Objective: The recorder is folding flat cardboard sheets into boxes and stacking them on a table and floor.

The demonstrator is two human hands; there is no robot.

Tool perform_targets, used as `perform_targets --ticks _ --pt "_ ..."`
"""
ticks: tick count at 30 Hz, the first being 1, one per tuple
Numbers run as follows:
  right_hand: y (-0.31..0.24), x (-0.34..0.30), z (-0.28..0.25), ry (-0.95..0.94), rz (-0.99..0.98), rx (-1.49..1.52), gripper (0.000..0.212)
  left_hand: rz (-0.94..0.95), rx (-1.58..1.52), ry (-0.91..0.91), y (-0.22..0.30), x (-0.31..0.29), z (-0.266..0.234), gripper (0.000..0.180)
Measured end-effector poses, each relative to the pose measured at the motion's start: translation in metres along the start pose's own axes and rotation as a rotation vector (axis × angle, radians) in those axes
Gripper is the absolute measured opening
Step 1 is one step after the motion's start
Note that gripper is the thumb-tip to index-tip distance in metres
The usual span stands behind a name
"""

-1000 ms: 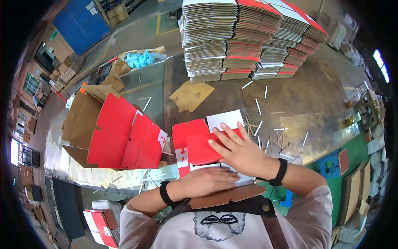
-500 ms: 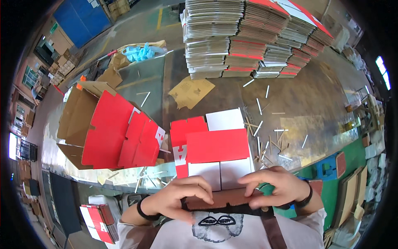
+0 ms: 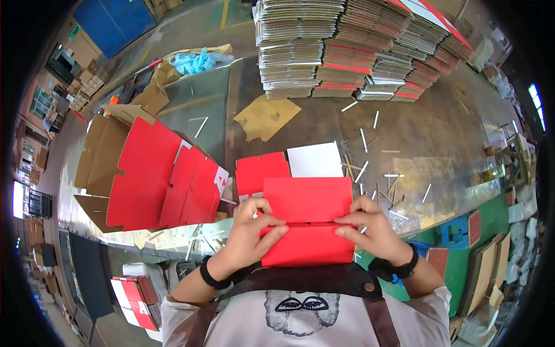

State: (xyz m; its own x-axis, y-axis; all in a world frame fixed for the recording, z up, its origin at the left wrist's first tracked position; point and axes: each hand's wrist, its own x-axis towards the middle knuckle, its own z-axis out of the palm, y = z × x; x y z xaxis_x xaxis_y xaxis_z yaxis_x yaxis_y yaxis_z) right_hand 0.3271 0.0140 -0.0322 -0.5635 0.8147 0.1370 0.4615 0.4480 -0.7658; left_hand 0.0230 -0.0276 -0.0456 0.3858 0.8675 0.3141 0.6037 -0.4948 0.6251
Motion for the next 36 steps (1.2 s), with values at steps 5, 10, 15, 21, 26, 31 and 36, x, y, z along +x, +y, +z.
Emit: perform_targets --ticks 5,10,15,21,26,31,36 --pt "0.038 -0.008 0.054 0.341 0.54 0.702 0.051 -0.513 -0.524 0.245 -0.02 0.0 0.038 0.05" --pt "0.012 -0.003 0.013 -0.021 0.5 0.268 0.06 -0.643 -0.802 -0.197 -0.019 0.004 0.01 0.082" --pt "-0.037 -0.002 -0.016 0.259 0.203 0.652 0.087 -0.14 -0.776 -0.092 0.016 -0.002 -0.038 0.083" --pt "0.051 -0.026 0.072 0.199 0.26 0.311 0.052 -0.415 -0.607 -0.23 -0.099 -0.097 0.065 0.07" --pt "0.032 -0.012 0.039 0.268 0.274 0.15 0.039 -0.553 -0.541 0.136 -0.016 -0.044 0.019 0.059" --pt "-0.014 0.032 -0.011 -0.186 -0.026 -0.709 0.035 -0.219 0.556 -0.282 -0.002 0.002 -0.029 0.036" --pt "0.024 0.044 0.01 -0.376 -0.089 -0.807 0.024 -0.005 0.624 -0.402 -0.034 0.013 -0.012 0.005"
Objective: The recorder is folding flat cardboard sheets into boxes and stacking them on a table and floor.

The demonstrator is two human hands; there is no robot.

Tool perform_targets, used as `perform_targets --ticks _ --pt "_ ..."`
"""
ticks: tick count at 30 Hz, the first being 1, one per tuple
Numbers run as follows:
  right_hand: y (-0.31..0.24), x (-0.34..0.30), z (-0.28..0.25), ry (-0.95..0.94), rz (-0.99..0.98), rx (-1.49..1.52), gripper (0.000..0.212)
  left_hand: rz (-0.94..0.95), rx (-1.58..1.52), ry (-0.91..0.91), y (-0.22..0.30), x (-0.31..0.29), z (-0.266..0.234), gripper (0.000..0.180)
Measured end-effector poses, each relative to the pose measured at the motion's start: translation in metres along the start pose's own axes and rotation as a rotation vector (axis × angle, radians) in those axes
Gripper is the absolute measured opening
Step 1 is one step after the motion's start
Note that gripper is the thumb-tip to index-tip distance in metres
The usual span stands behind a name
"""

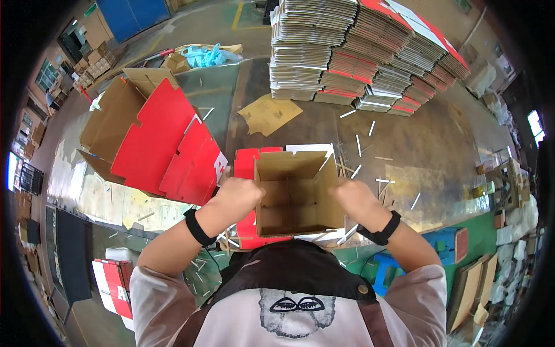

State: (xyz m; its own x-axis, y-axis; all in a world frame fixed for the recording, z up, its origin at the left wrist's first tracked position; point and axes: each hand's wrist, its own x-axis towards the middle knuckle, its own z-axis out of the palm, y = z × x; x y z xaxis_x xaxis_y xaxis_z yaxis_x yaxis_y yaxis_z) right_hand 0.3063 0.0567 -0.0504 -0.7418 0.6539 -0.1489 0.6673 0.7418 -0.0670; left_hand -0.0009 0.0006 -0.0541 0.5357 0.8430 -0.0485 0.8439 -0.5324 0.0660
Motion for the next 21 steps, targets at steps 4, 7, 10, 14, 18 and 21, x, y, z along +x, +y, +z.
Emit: perform_targets --ticks 4,7,10,14,18,21 --pt "0.015 -0.015 0.029 0.258 -0.021 0.328 0.026 -0.033 -0.163 0.091 -0.003 -0.009 0.012 0.008" --pt "-0.002 -0.019 0.025 0.433 -0.02 0.355 0.038 -0.067 -0.226 0.201 -0.001 -0.019 0.017 0.014" --pt "-0.01 -0.034 0.038 0.498 0.355 0.488 0.054 -0.153 -0.204 0.367 0.011 -0.027 0.002 0.029" --pt "0.009 -0.071 0.031 0.548 0.489 0.603 0.055 -0.454 -0.233 0.115 0.026 -0.072 -0.006 0.048" --pt "0.004 -0.081 -0.008 0.559 0.418 -0.258 0.055 -0.418 -0.153 -0.261 0.021 -0.126 0.044 0.045" --pt "-0.049 -0.056 -0.044 0.435 0.203 0.171 0.055 -0.401 -0.271 -0.055 0.013 -0.131 0.031 0.038"
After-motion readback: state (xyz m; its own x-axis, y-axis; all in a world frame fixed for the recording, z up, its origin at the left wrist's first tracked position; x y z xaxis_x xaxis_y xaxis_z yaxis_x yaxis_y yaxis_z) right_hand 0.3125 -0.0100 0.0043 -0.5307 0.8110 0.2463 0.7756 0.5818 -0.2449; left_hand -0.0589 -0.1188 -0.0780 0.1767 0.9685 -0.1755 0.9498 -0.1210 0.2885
